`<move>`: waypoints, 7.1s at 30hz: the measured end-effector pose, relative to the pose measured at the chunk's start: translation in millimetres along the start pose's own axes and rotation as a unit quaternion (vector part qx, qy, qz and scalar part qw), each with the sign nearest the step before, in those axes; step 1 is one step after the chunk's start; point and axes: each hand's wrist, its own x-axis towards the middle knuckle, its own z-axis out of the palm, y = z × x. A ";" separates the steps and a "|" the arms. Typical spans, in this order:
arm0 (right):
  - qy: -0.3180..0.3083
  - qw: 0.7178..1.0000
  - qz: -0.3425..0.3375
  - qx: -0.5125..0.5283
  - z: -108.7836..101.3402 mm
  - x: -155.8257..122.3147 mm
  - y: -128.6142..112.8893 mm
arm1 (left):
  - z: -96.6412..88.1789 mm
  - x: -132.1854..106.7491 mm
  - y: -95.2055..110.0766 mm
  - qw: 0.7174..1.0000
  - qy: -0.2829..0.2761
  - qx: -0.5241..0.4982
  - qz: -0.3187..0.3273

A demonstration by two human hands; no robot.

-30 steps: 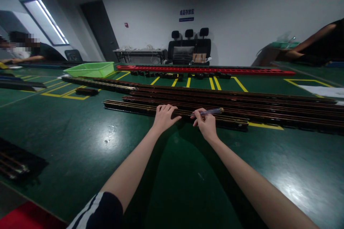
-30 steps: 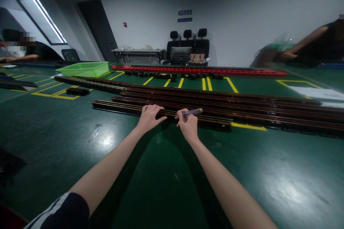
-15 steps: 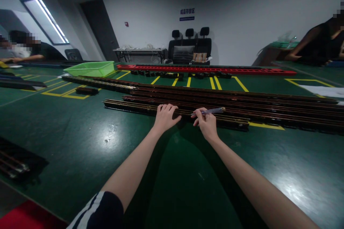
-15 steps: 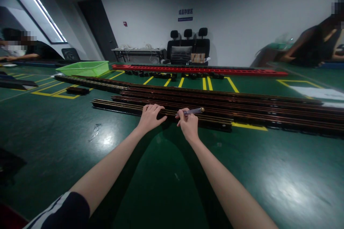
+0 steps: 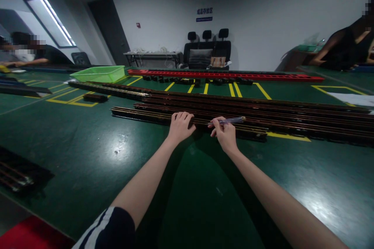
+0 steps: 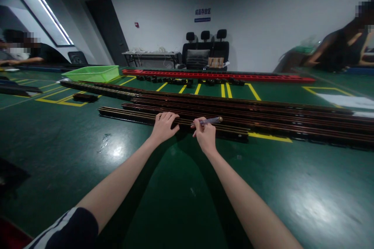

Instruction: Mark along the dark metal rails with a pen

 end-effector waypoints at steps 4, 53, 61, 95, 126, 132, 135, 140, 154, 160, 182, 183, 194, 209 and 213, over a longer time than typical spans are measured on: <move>0.006 1.000 0.001 -0.006 1.0 0.0 -0.1 | 1.1 -0.3 -0.7 1.000 -0.007 -0.002 0.008; 0.005 0.999 0.000 -0.034 -0.8 0.3 -2.5 | -3.3 0.9 -1.7 0.998 -0.036 -0.043 -0.015; 0.011 0.999 0.003 -0.032 0.0 0.8 -2.9 | -4.8 1.1 -1.1 0.997 -0.046 -0.054 -0.020; 0.000 1.000 -0.006 -0.027 -1.2 0.8 0.0 | -0.7 1.0 -3.4 0.999 -0.046 -0.023 -0.004; -0.002 1.000 -0.012 -0.029 0.3 0.8 -0.4 | 0.4 0.4 0.1 1.000 0.000 0.005 -0.019; 0.005 1.000 -0.004 -0.027 0.7 0.5 -1.2 | -1.3 -0.2 0.5 1.000 0.000 0.000 -0.019; 0.011 0.999 -0.004 -0.031 1.0 -0.2 -1.6 | -2.2 -0.3 0.4 1.000 0.001 -0.001 -0.017; 0.046 0.998 -0.007 -0.034 1.4 -1.5 -1.7 | -3.2 0.2 0.7 1.000 -0.005 -0.006 -0.019; 0.025 1.000 0.005 -0.015 0.0 0.2 3.7 | -3.2 0.1 0.1 0.999 -0.019 -0.026 -0.024; 0.018 1.000 0.017 -0.019 -0.7 0.5 -1.3 | -5.0 0.4 0.7 0.999 -0.025 -0.035 -0.031; 0.016 1.000 0.014 -0.017 -1.0 0.3 -1.6 | -4.4 0.5 -2.1 0.999 -0.031 -0.038 -0.017; 0.017 1.000 0.013 -0.019 -1.0 0.2 -1.5 | -4.5 0.6 -1.9 0.999 -0.034 -0.037 -0.017; 0.017 0.999 0.014 -0.026 -0.7 0.8 -0.6 | -3.5 1.2 -2.1 0.998 -0.039 -0.035 -0.017; 0.014 1.000 0.016 -0.022 -1.1 1.5 3.2 | -1.5 1.8 -2.3 0.998 -0.040 -0.029 -0.027; -0.001 1.000 0.013 -0.022 -2.1 2.7 5.8 | -0.6 1.9 -2.9 0.998 -0.040 -0.029 -0.025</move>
